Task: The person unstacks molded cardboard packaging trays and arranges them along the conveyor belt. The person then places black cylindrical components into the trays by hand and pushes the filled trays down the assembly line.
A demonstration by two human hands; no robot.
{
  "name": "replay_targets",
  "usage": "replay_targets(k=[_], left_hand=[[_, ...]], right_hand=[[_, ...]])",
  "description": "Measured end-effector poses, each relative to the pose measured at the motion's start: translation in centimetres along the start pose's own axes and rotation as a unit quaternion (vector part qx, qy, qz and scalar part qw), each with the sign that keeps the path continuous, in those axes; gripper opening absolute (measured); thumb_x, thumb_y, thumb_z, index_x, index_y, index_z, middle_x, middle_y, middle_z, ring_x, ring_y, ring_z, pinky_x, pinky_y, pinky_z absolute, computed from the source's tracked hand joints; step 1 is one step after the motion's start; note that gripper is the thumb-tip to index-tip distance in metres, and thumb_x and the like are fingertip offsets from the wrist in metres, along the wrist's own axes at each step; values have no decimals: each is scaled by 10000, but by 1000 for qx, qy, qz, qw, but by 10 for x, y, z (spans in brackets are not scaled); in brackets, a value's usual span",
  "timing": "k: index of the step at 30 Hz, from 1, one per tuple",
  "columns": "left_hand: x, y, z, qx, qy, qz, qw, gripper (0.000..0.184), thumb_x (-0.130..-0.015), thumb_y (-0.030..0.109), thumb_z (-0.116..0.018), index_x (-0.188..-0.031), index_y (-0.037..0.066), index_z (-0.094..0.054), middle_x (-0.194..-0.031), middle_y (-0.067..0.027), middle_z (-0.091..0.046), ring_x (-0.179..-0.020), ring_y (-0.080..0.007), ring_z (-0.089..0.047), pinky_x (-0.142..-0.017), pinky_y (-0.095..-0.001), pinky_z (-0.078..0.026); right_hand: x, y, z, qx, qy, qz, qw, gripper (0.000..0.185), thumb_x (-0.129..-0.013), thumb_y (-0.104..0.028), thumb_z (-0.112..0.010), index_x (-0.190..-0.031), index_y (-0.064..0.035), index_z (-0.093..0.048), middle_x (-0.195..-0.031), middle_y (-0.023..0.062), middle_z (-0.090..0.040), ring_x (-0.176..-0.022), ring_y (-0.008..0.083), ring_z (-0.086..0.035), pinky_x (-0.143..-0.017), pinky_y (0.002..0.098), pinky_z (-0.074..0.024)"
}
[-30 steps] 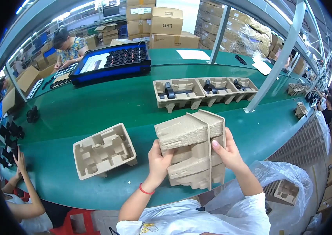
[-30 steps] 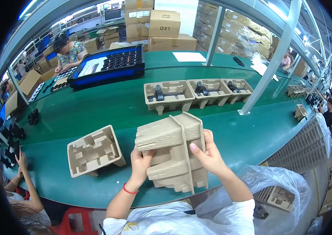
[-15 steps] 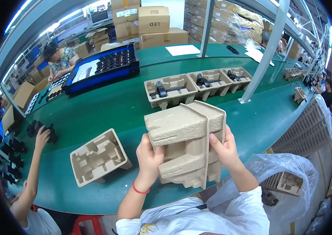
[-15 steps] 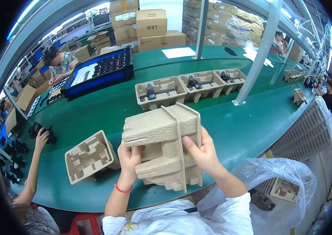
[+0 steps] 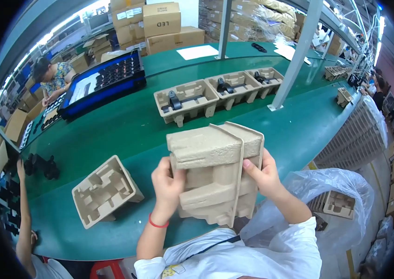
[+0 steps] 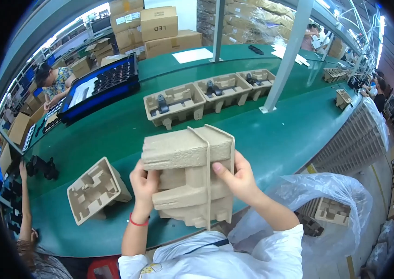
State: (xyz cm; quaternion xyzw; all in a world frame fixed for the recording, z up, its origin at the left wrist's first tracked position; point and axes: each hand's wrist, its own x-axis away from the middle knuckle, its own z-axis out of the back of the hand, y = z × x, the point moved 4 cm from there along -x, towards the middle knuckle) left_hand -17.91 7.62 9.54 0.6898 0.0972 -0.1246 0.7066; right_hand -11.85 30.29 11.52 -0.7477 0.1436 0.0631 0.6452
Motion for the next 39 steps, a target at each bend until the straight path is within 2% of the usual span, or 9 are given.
replay_targets(k=[5,8,13,17,20,24,27,31,39], left_hand=[[8,7,-6,-1,62,-124,990,134,-854,88,-590,-881,-43,-578,-694,-18,-570,-631,-50,-462,-535,-207,-377],[10,-16,-10,44,45,-21,998,140,-879,97,-574,-906,-38,-596,-728,2,-571,-649,-47,-459,-548,-209,-372],[4,-41,-13,61,37,75,995,249,-950,209,-532,-948,-30,-603,-783,-5,-577,-707,-56,-456,-617,-221,-375],[-2,-53,-12,8,-17,125,992,374,-975,324,-501,-1025,-37,-585,-853,-65,-600,-792,-116,-507,-683,-262,-416],[1,-33,3,-42,56,-21,997,345,-968,293,-504,-1005,-43,-574,-881,-114,-618,-795,-172,-556,-710,-293,-445],[26,26,8,-343,45,-304,888,358,-846,369,-637,-885,16,-589,-861,-134,-587,-800,-278,-559,-678,-354,-457],[34,18,-30,-506,-109,-294,803,568,-745,612,-642,-719,58,-521,-710,-68,-521,-672,-228,-553,-564,-328,-425],[34,3,-38,-455,-120,-334,817,684,-646,682,-689,-725,25,-517,-591,-73,-488,-475,-201,-536,-434,-294,-433],[29,-1,-33,-410,-189,-230,862,595,-756,605,-659,-741,32,-497,-551,-122,-563,-448,-260,-608,-393,-338,-486]], right_hand=[[-5,-19,15,40,-59,1,997,360,-907,-119,-625,-1228,5,-520,-1136,43,-590,-1058,106,-522,-926,285,-420],[-7,-24,7,39,-71,2,997,370,-917,-123,-608,-1248,2,-501,-1155,52,-576,-1079,108,-513,-935,281,-414],[3,7,1,81,-138,-49,986,652,-923,-172,-595,-1418,13,-213,-1330,102,-437,-1211,152,-419,-1034,315,-334],[0,20,0,18,-83,-125,989,593,-937,-184,-571,-1404,9,-260,-1318,99,-452,-1203,149,-429,-1024,302,-345],[-13,20,1,23,-74,-136,988,532,-950,-191,-547,-1382,8,-310,-1294,94,-477,-1181,143,-448,-1010,296,-360],[-23,28,1,69,-101,-132,984,449,-960,-208,-531,-1331,7,-397,-1231,80,-529,-1118,121,-478,-973,294,-385],[-26,28,-6,104,-127,-144,976,429,-952,-218,-543,-1296,14,-435,-1172,79,-564,-1060,118,-507,-933,292,-411],[-31,27,-15,159,-147,-131,967,383,-938,-227,-559,-1214,33,-504,-1056,91,-616,-969,130,-547,-869,294,-447],[-41,22,-11,193,-187,-201,942,340,-949,-230,-548,-1169,29,-542,-1027,41,-618,-926,93,-544,-824,269,-455]])
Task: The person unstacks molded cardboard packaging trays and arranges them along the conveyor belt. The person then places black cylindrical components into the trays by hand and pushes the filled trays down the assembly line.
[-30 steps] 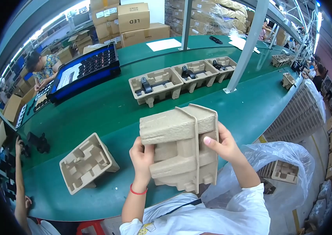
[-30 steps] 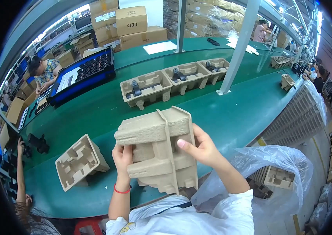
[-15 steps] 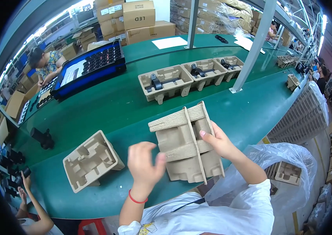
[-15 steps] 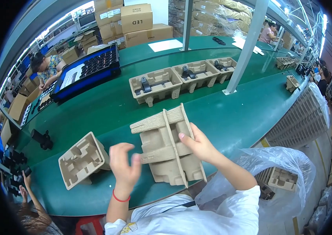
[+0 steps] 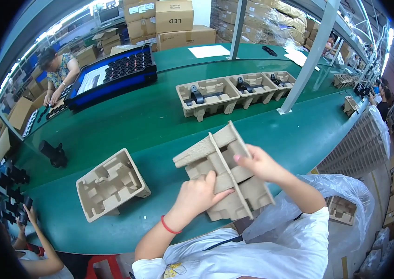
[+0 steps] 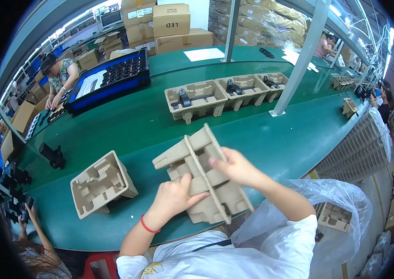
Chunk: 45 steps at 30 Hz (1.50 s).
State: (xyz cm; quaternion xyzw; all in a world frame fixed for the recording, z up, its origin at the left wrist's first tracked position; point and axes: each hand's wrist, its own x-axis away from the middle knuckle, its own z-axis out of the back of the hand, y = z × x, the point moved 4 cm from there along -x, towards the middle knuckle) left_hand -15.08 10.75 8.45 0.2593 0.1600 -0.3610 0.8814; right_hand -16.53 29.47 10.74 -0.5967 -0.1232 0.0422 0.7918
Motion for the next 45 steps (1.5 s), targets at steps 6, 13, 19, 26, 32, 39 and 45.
replay_targets(k=[6,13,19,26,32,39,45], left_hand=[[-4,16,-2,-20,-29,11,999,583,-786,593,-635,-757,27,-499,-521,-128,-567,-443,-272,-614,-387,-356,-488],[11,-25,11,-6,-100,87,991,590,-800,596,-613,-767,17,-511,-494,-158,-566,-446,-316,-612,-388,-395,-486],[11,-28,-34,328,-158,-10,931,391,-810,242,-686,-1061,-14,-529,-984,-206,-573,-953,-357,-580,-843,-396,-485],[55,-92,-37,370,-52,195,907,327,-913,77,-554,-1224,-10,-502,-1158,-177,-536,-1080,-285,-578,-892,-338,-487],[107,-76,-17,346,229,237,878,148,-888,13,-535,-1033,-9,-551,-994,-146,-566,-929,-258,-594,-800,-335,-485],[83,27,13,154,116,-156,969,309,-687,129,-732,-974,100,-620,-1030,-41,-595,-956,-226,-567,-805,-382,-464],[74,14,-5,135,-38,-210,968,349,-722,26,-645,-1062,104,-662,-1192,-32,-605,-1070,-218,-548,-890,-398,-450]], right_hand=[[6,1,12,56,29,-7,998,337,-920,-261,-578,-1090,30,-587,-927,44,-624,-831,89,-540,-733,257,-452],[21,-14,88,-99,242,83,962,275,-915,-222,-571,-1053,12,-611,-934,53,-642,-802,104,-578,-727,278,-465],[15,-7,148,80,246,-39,965,343,-908,-288,-547,-972,41,-620,-852,66,-651,-756,135,-592,-692,303,-475],[7,12,162,260,227,-134,929,510,-896,-361,-558,-1137,87,-560,-972,152,-630,-880,223,-613,-741,344,-510],[-8,50,139,174,104,-76,976,452,-913,-255,-568,-1246,46,-518,-1084,176,-589,-924,233,-617,-833,334,-515],[14,22,114,387,-95,-15,917,483,-791,-315,-728,-1161,-44,-577,-1292,187,-442,-1071,290,-552,-900,335,-476],[28,22,79,487,-22,-2,873,498,-711,-362,-783,-1011,-22,-579,-1370,206,-350,-1112,357,-534,-898,384,-479]])
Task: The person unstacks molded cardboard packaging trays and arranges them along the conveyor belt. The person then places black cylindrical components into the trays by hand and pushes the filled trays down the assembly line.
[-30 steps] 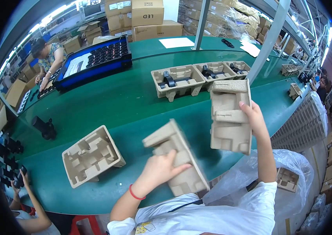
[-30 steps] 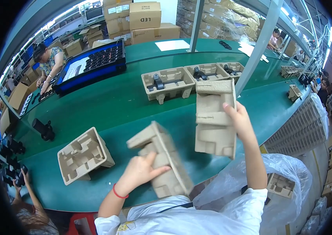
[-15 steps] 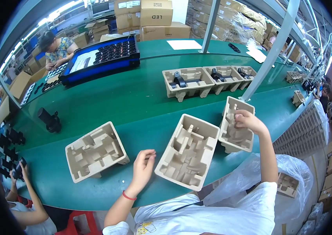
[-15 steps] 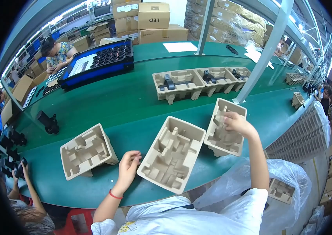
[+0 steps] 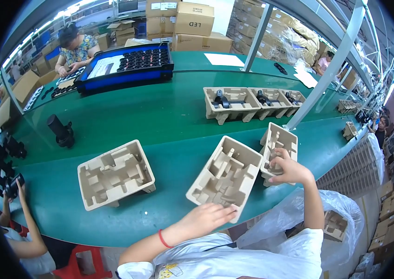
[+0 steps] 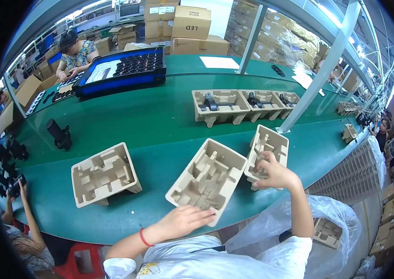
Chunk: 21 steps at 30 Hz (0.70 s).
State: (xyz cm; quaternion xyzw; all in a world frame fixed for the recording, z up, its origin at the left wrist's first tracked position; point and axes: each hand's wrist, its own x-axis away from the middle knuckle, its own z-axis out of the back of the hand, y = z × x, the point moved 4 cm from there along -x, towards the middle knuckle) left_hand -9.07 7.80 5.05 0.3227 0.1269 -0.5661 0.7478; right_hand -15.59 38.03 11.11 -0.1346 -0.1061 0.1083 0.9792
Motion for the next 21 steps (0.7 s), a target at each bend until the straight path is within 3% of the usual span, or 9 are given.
replay_targets(k=[2,4,8,9,13,16,17,20,21], left_hand=[[9,-23,17,109,-5,28,994,356,-722,-9,-623,-1053,113,-668,-1178,-22,-620,-1119,-236,-537,-937,-409,-435],[19,-48,40,97,31,45,994,330,-732,-21,-609,-1015,134,-676,-1147,1,-638,-1202,-255,-503,-1013,-434,-394],[28,-60,71,-155,55,144,976,244,-730,-22,-606,-907,131,-676,-1176,5,-621,-1257,-269,-463,-1060,-472,-341],[29,-59,72,-192,64,158,966,229,-733,4,-613,-912,135,-668,-1207,-20,-599,-1253,-266,-466,-1060,-458,-345],[32,-48,83,-289,128,217,924,217,-739,28,-612,-938,100,-664,-1247,-126,-548,-1220,-317,-471,-1001,-461,-386],[51,-52,99,-302,217,340,864,170,-772,68,-606,-933,55,-657,-1231,-155,-521,-1141,-346,-490,-923,-449,-417],[55,-55,108,-302,252,364,844,151,-812,123,-626,-915,17,-651,-1054,-146,-592,-958,-327,-551,-816,-439,-440],[69,-77,114,-230,182,421,858,220,-815,203,-665,-920,11,-651,-851,-125,-626,-804,-305,-576,-741,-424,-449],[62,-74,116,-257,161,405,862,298,-827,289,-666,-917,5,-652,-682,-96,-607,-707,-291,-582,-684,-412,-449]], right_hand=[[4,-10,2,-24,30,-59,998,494,-709,-373,-778,-971,-9,-573,-1318,218,-417,-1051,358,-569,-878,391,-480],[2,-16,-3,11,100,-89,991,489,-694,-361,-785,-959,-12,-567,-1172,218,-507,-964,375,-594,-821,423,-491],[-22,-5,-22,37,236,-106,965,407,-735,-322,-754,-910,-15,-553,-923,188,-596,-838,375,-606,-735,451,-492],[-34,-1,-24,33,265,-81,960,340,-777,-291,-718,-873,-8,-556,-804,184,-620,-781,369,-622,-700,444,-497],[-69,16,-22,-42,308,-84,947,305,-808,-260,-692,-772,14,-563,-647,192,-609,-646,370,-624,-612,450,-485],[-88,21,-18,-63,286,-102,951,292,-812,-235,-701,-766,22,-572,-627,147,-599,-570,247,-593,-560,356,-465],[-92,18,-17,-76,302,-82,947,305,-822,-241,-699,-745,23,-566,-603,129,-579,-531,201,-548,-543,337,-449],[-108,-5,-13,-109,309,-48,943,309,-816,-253,-694,-756,19,-560,-596,173,-580,-571,330,-601,-574,406,-473],[-115,-11,-13,-102,304,-37,946,339,-848,-289,-663,-777,29,-572,-601,169,-586,-561,301,-604,-568,395,-467]])
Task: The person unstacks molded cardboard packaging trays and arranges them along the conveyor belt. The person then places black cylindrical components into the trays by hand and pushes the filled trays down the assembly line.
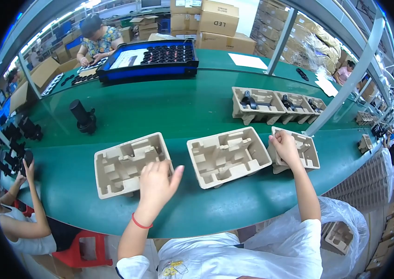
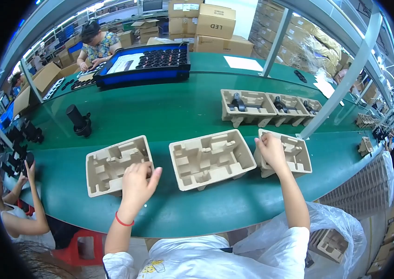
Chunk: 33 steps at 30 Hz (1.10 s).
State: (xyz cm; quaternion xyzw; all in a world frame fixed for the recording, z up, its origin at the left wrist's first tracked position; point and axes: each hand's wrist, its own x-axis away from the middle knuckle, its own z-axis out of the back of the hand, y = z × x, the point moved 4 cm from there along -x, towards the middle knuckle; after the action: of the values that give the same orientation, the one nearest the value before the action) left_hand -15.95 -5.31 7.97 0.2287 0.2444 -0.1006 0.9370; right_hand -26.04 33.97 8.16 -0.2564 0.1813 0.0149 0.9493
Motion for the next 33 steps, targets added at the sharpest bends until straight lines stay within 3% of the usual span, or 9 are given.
replay_targets(k=[3,7,11,14,20,24,25,28,33], left_hand=[[-4,8,-5,-35,20,-5,999,404,-837,379,-646,-921,-15,-645,-657,-101,-604,-689,-304,-596,-687,-409,-461],[-1,18,-13,43,-51,-20,998,480,-801,463,-661,-902,1,-583,-692,-169,-621,-655,-334,-623,-628,-439,-496],[6,13,-8,63,-39,-83,994,404,-798,388,-687,-912,27,-547,-630,-120,-587,-617,-284,-629,-548,-369,-503],[6,6,2,56,-55,-135,988,358,-814,363,-677,-898,37,-556,-628,-102,-590,-607,-264,-628,-522,-346,-497],[-5,-16,21,41,-27,-160,986,376,-793,372,-706,-948,42,-615,-687,-93,-604,-680,-268,-623,-593,-371,-500],[-53,-92,84,96,98,17,990,175,-808,169,-683,-880,25,-616,-696,-95,-591,-612,-199,-599,-560,-309,-471],[-70,-122,97,49,156,33,986,191,-806,221,-679,-832,45,-611,-639,-101,-569,-585,-263,-577,-546,-380,-468],[-115,-220,117,-184,219,-8,958,235,-783,183,-667,-933,34,-563,-923,-134,-590,-884,-318,-575,-749,-424,-475],[-146,-315,112,-263,51,173,948,671,-758,281,-640,-1369,103,-429,-1479,-91,-356,-1334,-370,-339,-1040,-494,-373]], right_hand=[[-12,-6,-21,-102,-122,-102,982,399,-897,-348,-594,-802,40,-586,-611,170,-601,-571,260,-618,-565,378,-466],[0,-37,-36,25,-237,-29,971,626,-861,-526,-569,-888,99,-568,-790,278,-623,-796,357,-642,-726,418,-486],[11,-67,-30,56,-279,-1,959,607,-833,-481,-613,-903,118,-544,-922,345,-602,-924,432,-610,-810,450,-467],[15,-58,-41,51,-235,10,971,501,-830,-395,-621,-860,99,-542,-868,308,-605,-831,415,-599,-776,448,-453],[3,-64,-58,50,-180,-17,982,461,-876,-377,-564,-924,82,-563,-905,312,-621,-911,458,-597,-812,477,-461],[8,-77,-37,56,-113,-7,992,424,-903,-405,-540,-873,11,-621,-813,228,-655,-834,402,-633,-745,473,-479],[10,-78,-27,61,-73,16,995,407,-908,-386,-552,-881,12,-629,-785,207,-659,-772,371,-647,-681,444,-488],[18,-91,1,-50,-56,5,997,312,-900,-288,-600,-884,22,-627,-721,157,-653,-652,264,-635,-615,361,-486],[46,-75,17,-100,-70,-10,992,207,-881,-177,-630,-887,30,-624,-688,113,-643,-594,140,-586,-571,278,-470]])
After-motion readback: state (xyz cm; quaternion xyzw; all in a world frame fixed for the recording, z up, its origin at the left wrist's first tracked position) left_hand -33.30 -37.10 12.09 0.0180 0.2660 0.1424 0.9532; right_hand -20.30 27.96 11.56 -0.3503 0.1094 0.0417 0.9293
